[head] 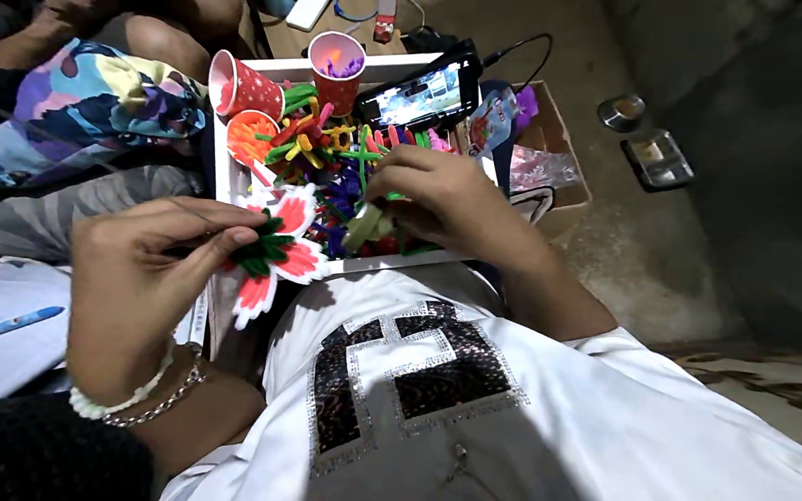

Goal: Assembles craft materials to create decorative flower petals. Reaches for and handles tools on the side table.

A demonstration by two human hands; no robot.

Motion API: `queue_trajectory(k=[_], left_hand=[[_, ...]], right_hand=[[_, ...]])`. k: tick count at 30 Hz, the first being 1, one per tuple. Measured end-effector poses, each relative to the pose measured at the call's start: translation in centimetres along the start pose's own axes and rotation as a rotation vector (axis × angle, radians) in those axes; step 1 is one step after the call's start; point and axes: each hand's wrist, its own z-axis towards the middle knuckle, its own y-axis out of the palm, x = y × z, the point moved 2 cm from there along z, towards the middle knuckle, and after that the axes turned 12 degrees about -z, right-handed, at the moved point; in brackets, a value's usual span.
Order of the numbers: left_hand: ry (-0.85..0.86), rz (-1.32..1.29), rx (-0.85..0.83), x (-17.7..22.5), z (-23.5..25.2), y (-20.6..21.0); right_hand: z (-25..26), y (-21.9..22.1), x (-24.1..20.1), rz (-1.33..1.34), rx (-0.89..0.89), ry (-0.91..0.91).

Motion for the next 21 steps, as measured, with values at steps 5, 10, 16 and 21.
queue_trajectory(k=[5,10,16,21], left_hand=[[-0.015,-0.002,-0.1,1.9,1.7,4.1],[0.019,0.02,-0.205,1.0,2.3,6.9],[-0.028,-0.057,-0.313,0.2,2.4,7.2],[-0.035,-0.104,-0.319,0.0,2.2,6.0]], right_hand=[[-2.0,-4.5,3.1,0.243,0.043,0.052],[-4.0,-6.3,5.9,0.625,0.33,0.268],[-3.9,-4.4,5.5,1.044,0.389,0.467],[-2.5,-1.3,3.9,1.247,0.286,0.588]])
